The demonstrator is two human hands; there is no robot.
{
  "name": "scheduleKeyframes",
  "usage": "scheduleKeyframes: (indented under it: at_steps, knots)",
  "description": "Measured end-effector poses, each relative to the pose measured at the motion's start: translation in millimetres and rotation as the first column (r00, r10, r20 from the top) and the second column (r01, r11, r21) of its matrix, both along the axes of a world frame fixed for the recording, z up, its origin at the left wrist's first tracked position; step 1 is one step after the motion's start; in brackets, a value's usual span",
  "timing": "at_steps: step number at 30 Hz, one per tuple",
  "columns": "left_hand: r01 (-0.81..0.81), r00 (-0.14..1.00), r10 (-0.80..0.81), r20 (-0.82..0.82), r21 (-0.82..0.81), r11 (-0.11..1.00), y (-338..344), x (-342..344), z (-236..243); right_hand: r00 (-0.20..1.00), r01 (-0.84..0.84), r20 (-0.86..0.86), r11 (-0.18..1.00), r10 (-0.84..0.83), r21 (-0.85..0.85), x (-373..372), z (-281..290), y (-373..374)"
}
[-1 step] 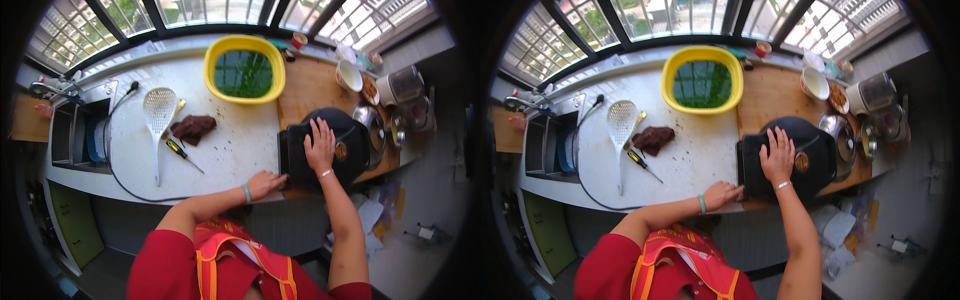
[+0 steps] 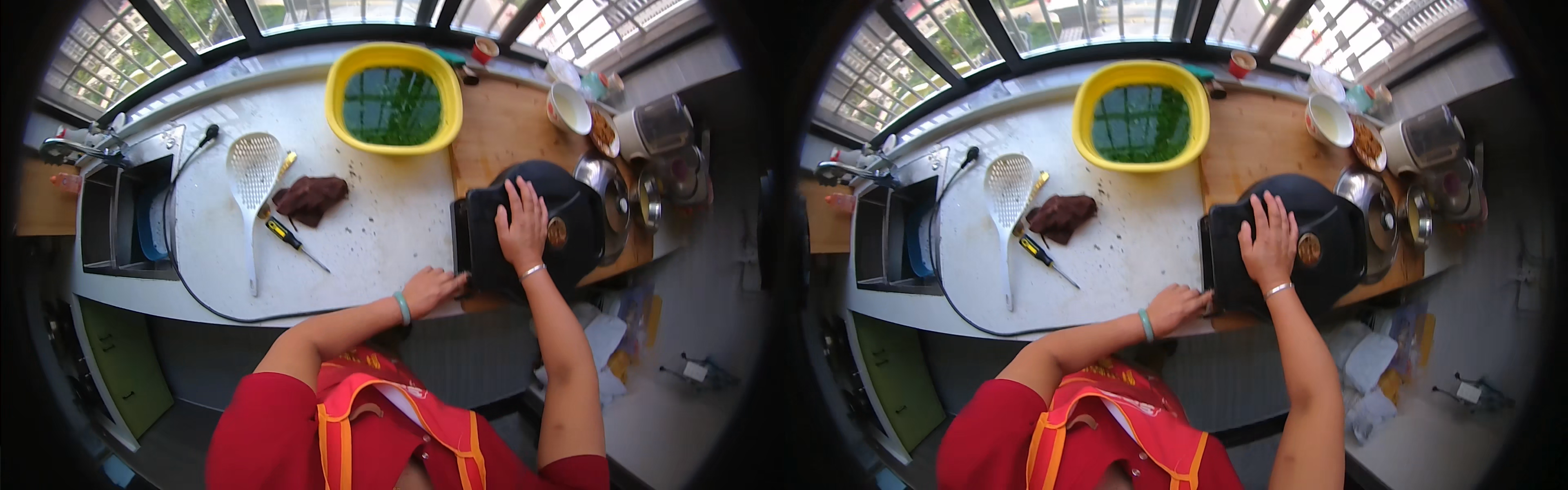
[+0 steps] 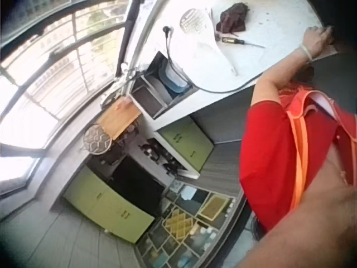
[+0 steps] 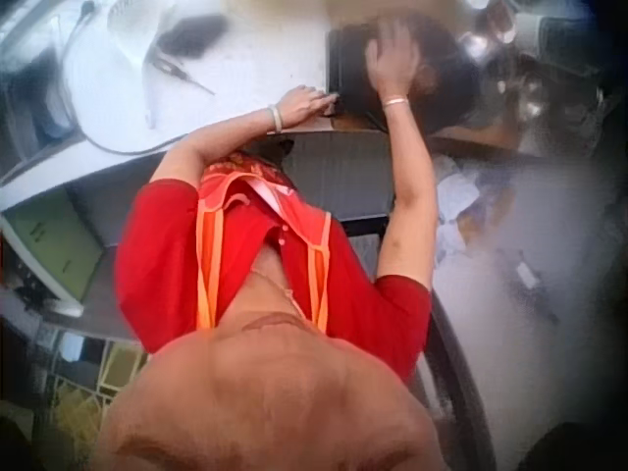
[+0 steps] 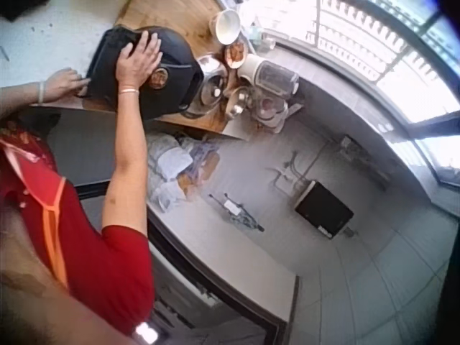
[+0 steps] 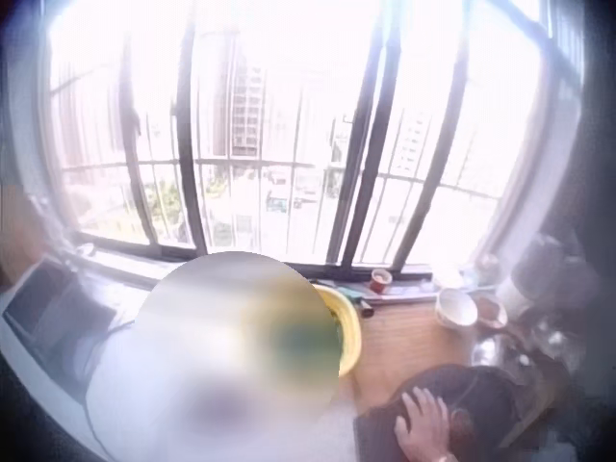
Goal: The person cleans the exterior of a black appliance with a steel wool pad and a cloth. They then use a screwdriver to unscrew and remove a panel from the appliance, followed by further cleaning of the exposed area.
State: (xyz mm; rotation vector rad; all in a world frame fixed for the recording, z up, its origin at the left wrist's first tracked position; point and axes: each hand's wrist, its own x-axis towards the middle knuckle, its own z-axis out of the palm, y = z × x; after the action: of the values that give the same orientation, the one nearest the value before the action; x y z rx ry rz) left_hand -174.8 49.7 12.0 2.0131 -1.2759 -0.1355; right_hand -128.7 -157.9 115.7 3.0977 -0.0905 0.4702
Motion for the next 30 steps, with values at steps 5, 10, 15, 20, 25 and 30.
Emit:
scheduleKeyframes:
  at_steps: [5, 10, 15, 20, 25, 30]
  knots:
    - [-0.065, 0.997, 0.067, 0.034, -0.064, 0.996, -3.1, 4.6, 3.8, 1.000, -0.001, 0.009, 1.000, 0.001, -0.028, -1.6, -3.8, -2.7]
    - [-0.001, 0.993, -0.001, 0.119, 0.011, 1.000, 0.9, 15.4, 10.1, 1.000, 0.006, -0.028, 0.999, -0.007, -0.051, -0.2, -7.9, -2.9]
    - [0.075, 0.984, -0.083, 0.157, 0.054, 0.996, 3.3, 31.3, 23.5, 1.000, -0.004, -0.019, 0.998, 0.003, -0.065, 1.3, -9.9, -3.7]
    - [0.190, 0.962, -0.230, 0.146, 0.243, 0.951, 14.1, 47.3, 30.1, 1.000, -0.008, -0.028, 0.998, 0.006, -0.058, -0.2, -8.3, -4.4]
    - [-0.202, 0.743, 0.117, -0.658, -0.054, 0.978, 50.7, 64.7, 21.4, 0.999, -0.009, -0.039, 0.999, 0.008, -0.046, 4.2, -7.3, -2.6]
    - [-0.571, -0.295, -0.440, -0.848, -0.213, 0.793, 81.3, 55.3, 10.3, 0.997, 0.018, -0.081, 0.999, -0.021, -0.036, 0.5, -3.9, -2.9]
